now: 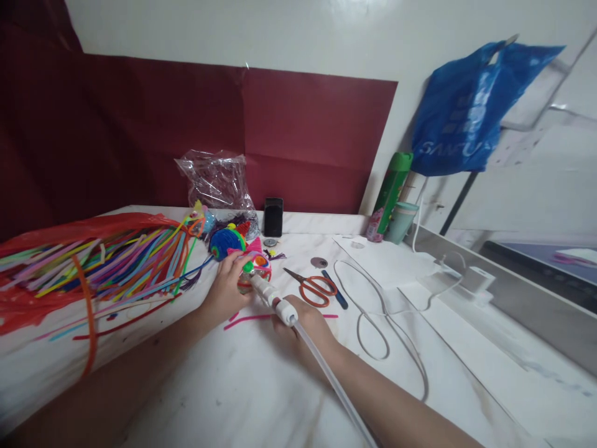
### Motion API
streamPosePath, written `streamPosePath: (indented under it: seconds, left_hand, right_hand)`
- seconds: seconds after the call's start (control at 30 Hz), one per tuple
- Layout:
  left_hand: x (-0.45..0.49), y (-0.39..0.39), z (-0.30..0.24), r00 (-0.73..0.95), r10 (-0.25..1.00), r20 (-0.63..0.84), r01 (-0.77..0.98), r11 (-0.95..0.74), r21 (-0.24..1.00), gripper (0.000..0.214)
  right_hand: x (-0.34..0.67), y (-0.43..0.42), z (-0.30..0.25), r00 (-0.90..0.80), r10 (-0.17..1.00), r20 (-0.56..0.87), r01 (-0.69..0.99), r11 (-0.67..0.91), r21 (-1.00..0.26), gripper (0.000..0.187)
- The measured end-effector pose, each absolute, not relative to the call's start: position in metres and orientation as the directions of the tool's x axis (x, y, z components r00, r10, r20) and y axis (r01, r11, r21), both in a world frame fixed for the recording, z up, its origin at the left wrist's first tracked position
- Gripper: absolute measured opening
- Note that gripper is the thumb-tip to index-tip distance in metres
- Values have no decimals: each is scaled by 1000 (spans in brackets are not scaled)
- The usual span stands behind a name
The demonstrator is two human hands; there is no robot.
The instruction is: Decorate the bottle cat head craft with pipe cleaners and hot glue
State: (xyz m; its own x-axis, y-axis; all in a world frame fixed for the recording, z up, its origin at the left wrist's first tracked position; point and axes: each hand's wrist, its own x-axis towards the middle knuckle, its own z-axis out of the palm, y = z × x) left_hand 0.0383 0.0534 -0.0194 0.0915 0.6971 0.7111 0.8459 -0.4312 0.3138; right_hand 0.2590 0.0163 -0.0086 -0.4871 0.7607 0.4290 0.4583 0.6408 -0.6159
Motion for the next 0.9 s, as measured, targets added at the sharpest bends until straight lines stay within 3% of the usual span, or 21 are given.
streamPosePath:
  seconds: [0.33,0.6,0.9]
  left_hand:
    - [37,56,-13,98,730,677,851,-414,324,67]
    - [35,55,-9,148,746,649,850,-431,303,66]
    - [35,55,-7,171,745,645,849,-443,288,66]
  right_hand:
    - [262,16,-7,-505,721,475,531,693,-488,12]
    - [262,19,-7,-516,734,441,507,677,-533,14]
    - [261,20,-9,-492,698,521,530,715,-457,15]
